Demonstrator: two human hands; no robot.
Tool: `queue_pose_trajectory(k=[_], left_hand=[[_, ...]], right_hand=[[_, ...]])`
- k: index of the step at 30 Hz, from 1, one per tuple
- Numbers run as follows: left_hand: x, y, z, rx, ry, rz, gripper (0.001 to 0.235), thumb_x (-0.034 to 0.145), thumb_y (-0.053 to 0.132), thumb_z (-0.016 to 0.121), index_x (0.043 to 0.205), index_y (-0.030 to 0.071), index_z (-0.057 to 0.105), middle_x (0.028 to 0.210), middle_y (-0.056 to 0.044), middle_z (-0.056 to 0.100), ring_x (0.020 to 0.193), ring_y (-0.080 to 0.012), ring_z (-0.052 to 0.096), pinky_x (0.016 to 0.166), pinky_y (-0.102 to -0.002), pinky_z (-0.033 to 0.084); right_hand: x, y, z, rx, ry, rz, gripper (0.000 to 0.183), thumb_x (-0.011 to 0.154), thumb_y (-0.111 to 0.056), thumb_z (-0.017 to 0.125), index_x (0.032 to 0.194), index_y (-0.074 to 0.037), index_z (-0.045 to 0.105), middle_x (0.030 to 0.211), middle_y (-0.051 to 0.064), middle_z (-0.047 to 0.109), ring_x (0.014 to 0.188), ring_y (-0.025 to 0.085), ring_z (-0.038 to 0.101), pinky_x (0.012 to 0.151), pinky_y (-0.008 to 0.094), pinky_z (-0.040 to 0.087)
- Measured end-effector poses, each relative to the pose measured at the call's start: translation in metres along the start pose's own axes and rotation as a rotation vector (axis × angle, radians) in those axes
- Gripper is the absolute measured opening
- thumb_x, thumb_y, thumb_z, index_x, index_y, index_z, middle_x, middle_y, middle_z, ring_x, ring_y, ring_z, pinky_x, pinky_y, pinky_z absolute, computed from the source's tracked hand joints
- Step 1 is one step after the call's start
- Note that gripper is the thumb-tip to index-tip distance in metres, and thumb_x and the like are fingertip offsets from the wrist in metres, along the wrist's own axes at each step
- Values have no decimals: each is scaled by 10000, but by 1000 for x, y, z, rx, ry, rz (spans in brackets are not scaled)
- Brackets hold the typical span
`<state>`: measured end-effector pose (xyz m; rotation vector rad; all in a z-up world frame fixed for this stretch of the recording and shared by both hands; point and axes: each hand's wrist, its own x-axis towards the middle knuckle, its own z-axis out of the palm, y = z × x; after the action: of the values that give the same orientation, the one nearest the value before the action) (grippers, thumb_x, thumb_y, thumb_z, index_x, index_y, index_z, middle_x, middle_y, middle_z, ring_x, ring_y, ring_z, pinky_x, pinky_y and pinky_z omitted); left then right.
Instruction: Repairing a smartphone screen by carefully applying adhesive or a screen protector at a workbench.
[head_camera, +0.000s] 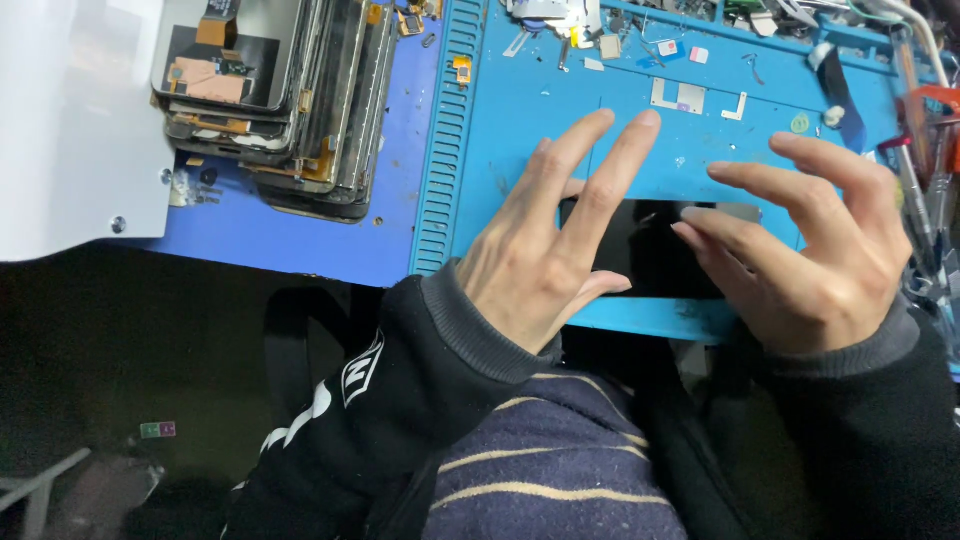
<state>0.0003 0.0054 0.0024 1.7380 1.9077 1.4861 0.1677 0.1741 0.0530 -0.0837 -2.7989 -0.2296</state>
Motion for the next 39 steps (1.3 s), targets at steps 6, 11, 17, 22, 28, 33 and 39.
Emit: queue_pose_trajectory(k=[6, 11, 17, 22, 28, 33, 39], left_hand=[[0, 11, -8, 139, 63, 40, 1059, 699, 204, 928, 1527, 59, 284, 1454, -189, 462, 1302, -398, 560, 1166, -577, 422], [-13, 5, -20, 260, -45, -27, 1022, 748, 306, 929, 1552, 69, 344, 1284, -101, 616, 1247, -320, 568, 1238, -625, 351], [-19, -10, -16, 253, -57, -13, 1084, 765, 394, 930, 1570, 25, 306, 1204, -138, 655, 1325, -366, 539, 1278, -644, 239], [-21, -14, -15, 224, -37, -1, 1135, 715, 418, 931, 1565, 21, 291, 1170, -133, 692, 1344, -352, 538, 1290, -656, 182], [-20, -12, -15, 195, -24, 12, 1144, 695, 397, 937, 1563, 19, 296, 1259, -104, 696, 1282, -284, 575, 1297, -677, 158], [-22, -15, -13, 186, -24, -54, 1154, 640, 366, 959, 1554, 23, 345, 1077, 9, 723, 1193, -212, 607, 1286, -705, 154], [-22, -14, -14, 200, -30, -47, 1140, 657, 361, 956, 1555, 30, 338, 1084, 8, 726, 1191, -206, 603, 1285, -704, 147]], right_hand=[[18, -13, 1, 67, 82, -27, 198, 810, -115, 906, 968, -94, 789, 1108, 77, 708, 1091, 324, 632, 885, 407, 535], [39, -25, 5, 11, 115, -105, 222, 755, -151, 865, 960, -97, 800, 1046, 53, 717, 1030, 307, 650, 809, 405, 508], [12, -23, 27, 164, 15, -26, 246, 878, -145, 855, 1111, -107, 786, 1198, 47, 691, 1195, 329, 601, 943, 406, 506], [8, -25, 20, 338, -132, 47, 346, 812, -123, 786, 1156, -88, 769, 1423, 157, 595, 1343, 455, 462, 1117, 524, 419], [22, -31, 17, 315, -133, 51, 366, 855, -150, 732, 1220, -129, 751, 1545, 226, 457, 1427, 505, 348, 1176, 561, 328], [3, -30, 17, 274, -168, 130, 333, 930, -134, 666, 1239, -163, 787, 1609, 140, 502, 1532, 444, 367, 1273, 522, 338], [34, -44, 14, 278, -114, 93, 305, 881, -101, 669, 1153, -71, 803, 1506, 225, 519, 1416, 470, 406, 1137, 532, 377]])
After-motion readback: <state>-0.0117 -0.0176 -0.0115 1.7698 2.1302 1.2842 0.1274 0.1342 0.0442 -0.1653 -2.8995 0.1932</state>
